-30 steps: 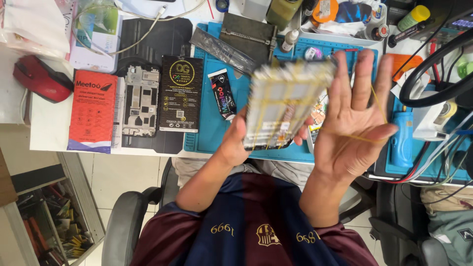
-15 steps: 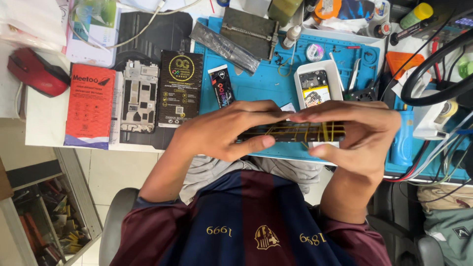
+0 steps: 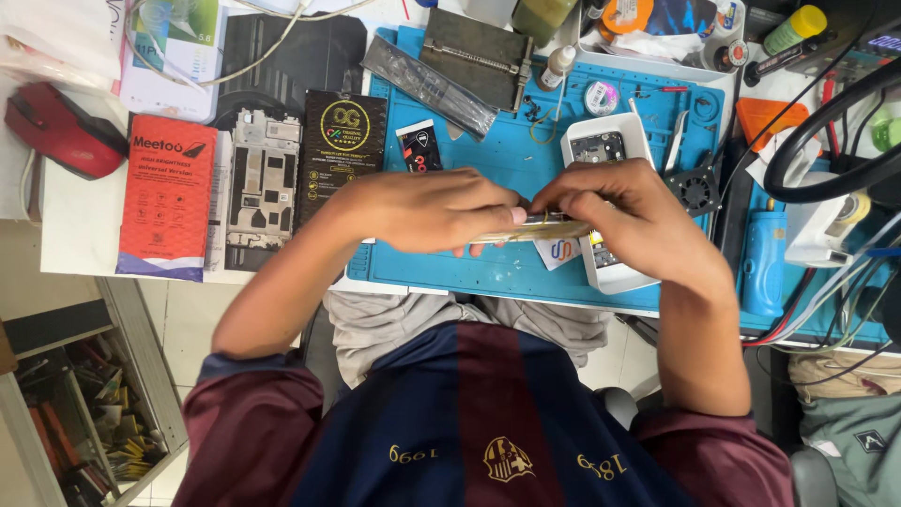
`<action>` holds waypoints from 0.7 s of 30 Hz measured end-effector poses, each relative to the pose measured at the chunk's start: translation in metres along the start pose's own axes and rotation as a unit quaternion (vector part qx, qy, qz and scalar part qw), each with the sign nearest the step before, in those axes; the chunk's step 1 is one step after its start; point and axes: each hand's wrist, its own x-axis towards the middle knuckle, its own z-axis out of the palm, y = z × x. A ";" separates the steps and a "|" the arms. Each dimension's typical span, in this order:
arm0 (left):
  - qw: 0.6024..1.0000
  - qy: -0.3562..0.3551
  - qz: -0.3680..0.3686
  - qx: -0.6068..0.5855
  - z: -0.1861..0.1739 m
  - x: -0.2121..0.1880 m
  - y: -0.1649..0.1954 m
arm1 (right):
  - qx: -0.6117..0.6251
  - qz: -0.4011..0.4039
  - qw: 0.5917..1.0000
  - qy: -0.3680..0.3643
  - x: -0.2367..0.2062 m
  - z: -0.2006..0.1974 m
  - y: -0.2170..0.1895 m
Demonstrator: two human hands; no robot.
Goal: The person works on a disassembled smartphone at a repair bench, handling the exposed midframe and battery, then fits a replacement back cover onto the phone and wraps rubber bands around the device to hold the cover in place, pressing and adjusting the assembly.
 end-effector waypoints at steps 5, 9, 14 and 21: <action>0.929 0.109 0.323 0.142 -0.002 0.011 -0.022 | -0.076 -0.089 0.993 -0.021 0.001 -0.008 -0.005; 0.980 -0.001 0.197 0.022 -0.009 0.013 -0.030 | -0.143 -0.128 0.981 -0.035 0.000 -0.017 -0.019; 0.989 -0.065 0.080 -0.109 -0.018 0.008 -0.021 | -0.186 -0.172 0.967 0.041 -0.010 0.001 -0.032; 0.987 0.005 0.163 0.007 -0.014 0.000 -0.005 | -0.239 -0.222 0.939 0.112 -0.023 0.010 -0.019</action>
